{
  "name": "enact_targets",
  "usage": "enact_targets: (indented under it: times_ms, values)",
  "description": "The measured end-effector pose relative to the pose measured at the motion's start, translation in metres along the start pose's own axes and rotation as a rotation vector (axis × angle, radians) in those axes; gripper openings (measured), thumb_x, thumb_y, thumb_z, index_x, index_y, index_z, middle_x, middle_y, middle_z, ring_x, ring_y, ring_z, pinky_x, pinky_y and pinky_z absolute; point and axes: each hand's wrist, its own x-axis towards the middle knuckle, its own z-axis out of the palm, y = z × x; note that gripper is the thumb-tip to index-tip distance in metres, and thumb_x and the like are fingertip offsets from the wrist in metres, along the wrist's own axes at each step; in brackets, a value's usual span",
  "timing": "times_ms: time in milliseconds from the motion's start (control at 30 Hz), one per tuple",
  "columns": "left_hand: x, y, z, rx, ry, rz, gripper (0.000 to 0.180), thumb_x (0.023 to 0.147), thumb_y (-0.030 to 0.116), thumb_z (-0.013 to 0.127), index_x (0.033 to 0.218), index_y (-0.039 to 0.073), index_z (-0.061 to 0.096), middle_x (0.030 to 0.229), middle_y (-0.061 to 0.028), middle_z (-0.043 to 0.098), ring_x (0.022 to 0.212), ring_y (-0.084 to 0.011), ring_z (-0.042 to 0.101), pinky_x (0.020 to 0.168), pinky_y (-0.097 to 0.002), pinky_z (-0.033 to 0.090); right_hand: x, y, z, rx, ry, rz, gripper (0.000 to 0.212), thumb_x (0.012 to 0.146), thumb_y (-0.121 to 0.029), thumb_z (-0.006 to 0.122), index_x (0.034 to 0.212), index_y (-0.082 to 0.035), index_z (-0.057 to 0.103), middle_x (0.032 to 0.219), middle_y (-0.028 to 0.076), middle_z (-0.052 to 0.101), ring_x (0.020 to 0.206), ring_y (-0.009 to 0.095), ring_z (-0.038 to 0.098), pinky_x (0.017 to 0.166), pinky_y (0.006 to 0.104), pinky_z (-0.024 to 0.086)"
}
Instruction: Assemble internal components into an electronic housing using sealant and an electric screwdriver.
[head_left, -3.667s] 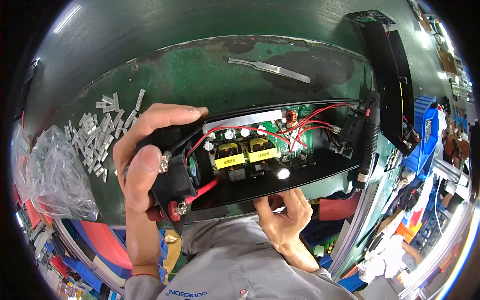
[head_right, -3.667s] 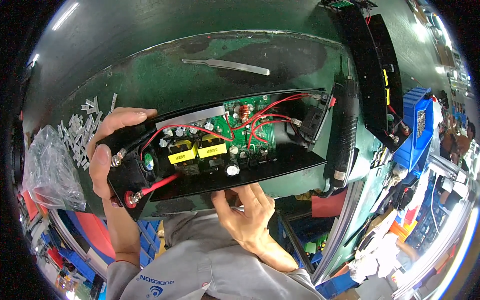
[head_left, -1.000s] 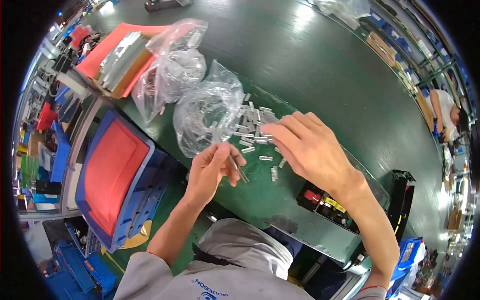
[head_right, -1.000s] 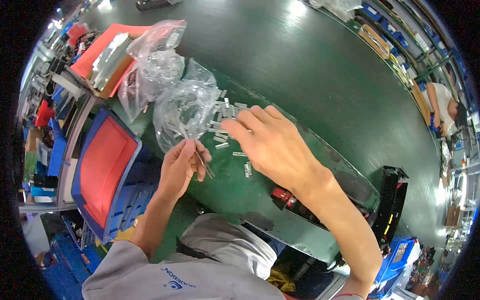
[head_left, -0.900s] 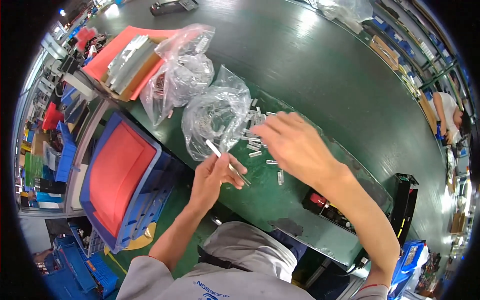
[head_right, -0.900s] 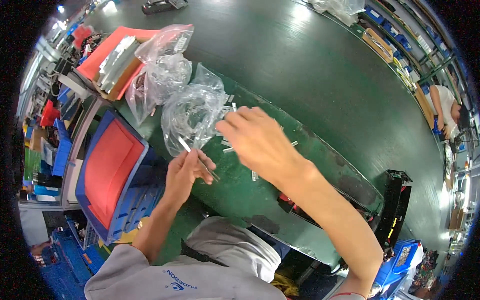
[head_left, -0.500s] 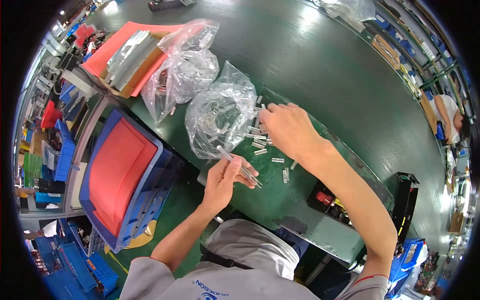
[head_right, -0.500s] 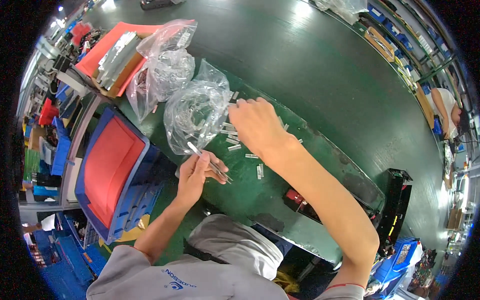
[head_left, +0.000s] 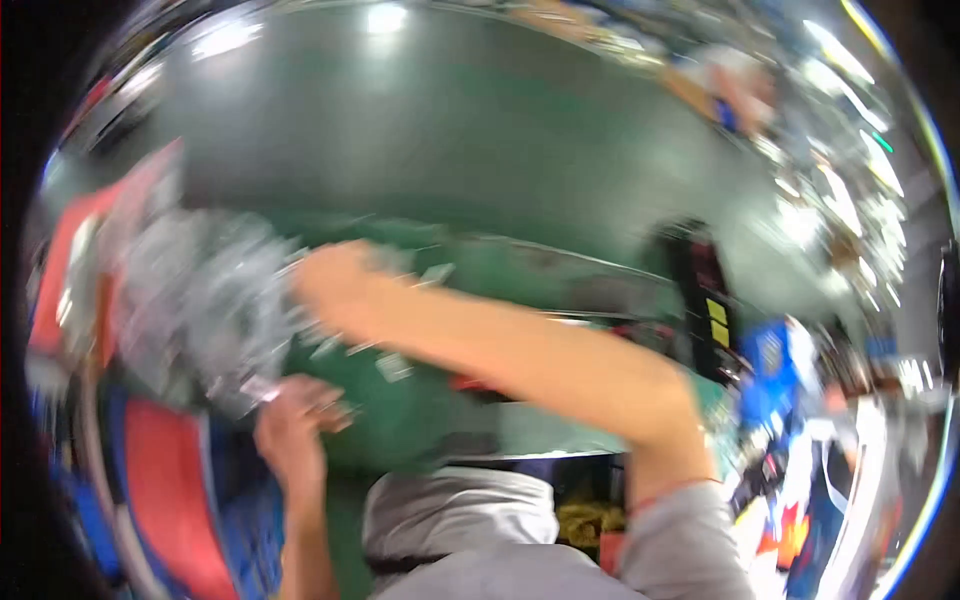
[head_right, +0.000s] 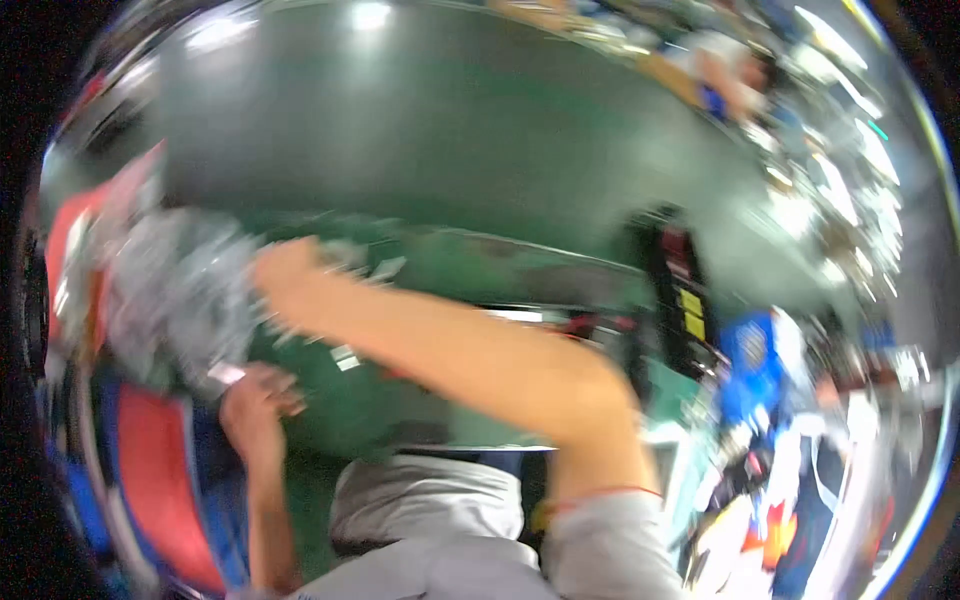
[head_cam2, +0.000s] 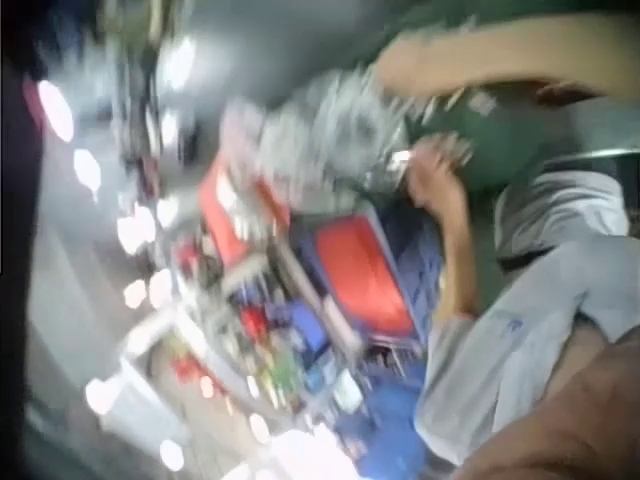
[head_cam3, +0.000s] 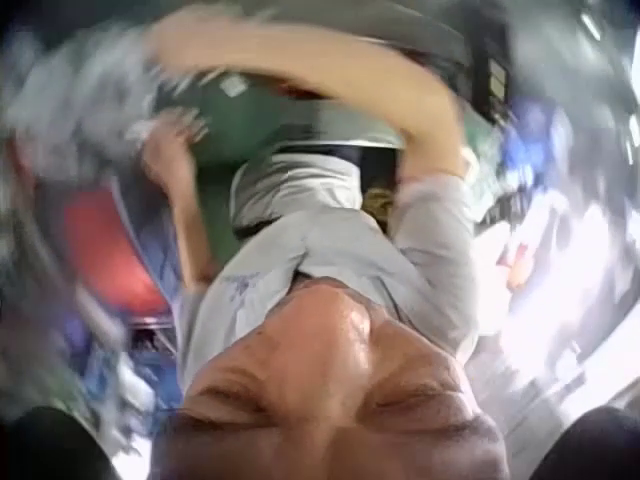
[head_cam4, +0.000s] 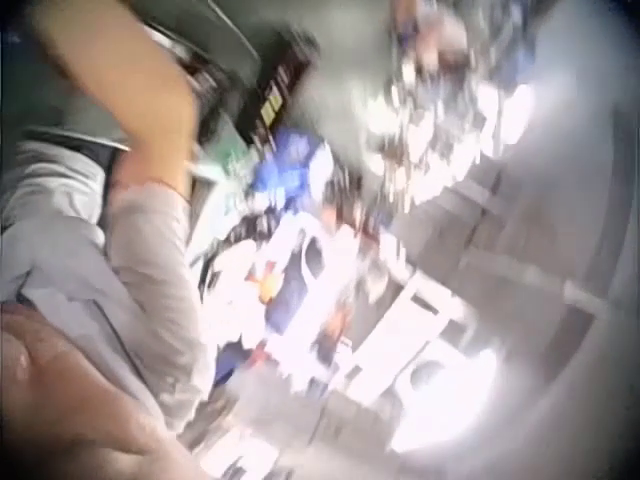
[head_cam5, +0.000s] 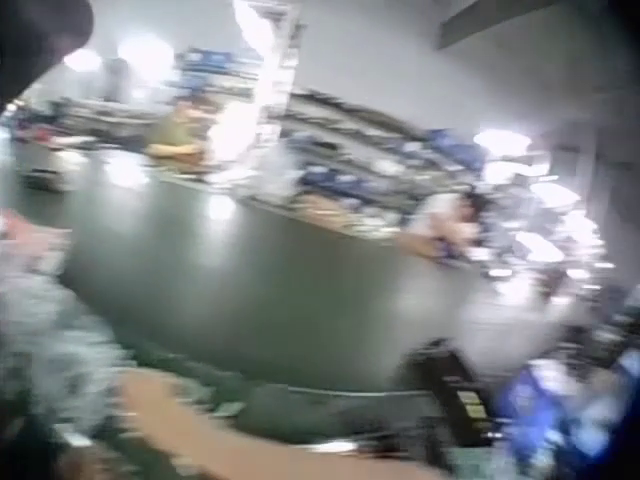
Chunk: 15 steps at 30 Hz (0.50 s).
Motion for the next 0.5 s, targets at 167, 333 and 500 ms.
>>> enact_targets:
  times_ms: [167, 333, 500]
  values:
    - [0.036, -0.046, -0.077, -0.133, -0.319, 0.093, 0.038, 0.110, 0.034, 0.043, 0.121, 0.002, 0.062, 0.101, -0.0104, 0.066, 0.078, -0.0177, 0.065, 0.064, -0.0293, 0.055, 0.040, -0.029, 0.031, 0.175, 0.079, -0.056, 0.021, 0.081, -0.029, 0.075, 0.094, -0.014, 0.080, 0.101, 0.005, 0.077, 0.098, 0.024, 0.074, 0.074, 0.0411, 0.058]
    - [0.047, -0.043, -0.046, 0.035, -0.411, 0.276, 0.046, 0.111, 0.037, 0.041, 0.126, -0.002, 0.061, 0.110, -0.0141, 0.069, 0.088, -0.0225, 0.069, 0.070, -0.0301, 0.057, 0.043, -0.023, 0.059, -0.120, 0.084, -0.016, 0.028, 0.077, -0.034, 0.079, 0.103, -0.022, 0.080, 0.106, 0.000, 0.077, 0.101, 0.023, 0.072, 0.078, 0.0390, 0.055]
    - [0.006, 0.029, 0.001, 0.416, -0.150, 0.234, 0.062, 0.111, 0.045, 0.029, 0.114, -0.005, 0.065, 0.099, -0.0170, 0.072, 0.083, -0.0278, 0.072, 0.072, -0.0338, 0.061, -0.036, -0.022, 0.008, -0.018, 0.163, -0.167, 0.026, 0.079, -0.025, 0.077, 0.100, -0.010, 0.078, 0.112, 0.008, 0.073, 0.109, 0.022, 0.067, 0.085, 0.0437, 0.049]
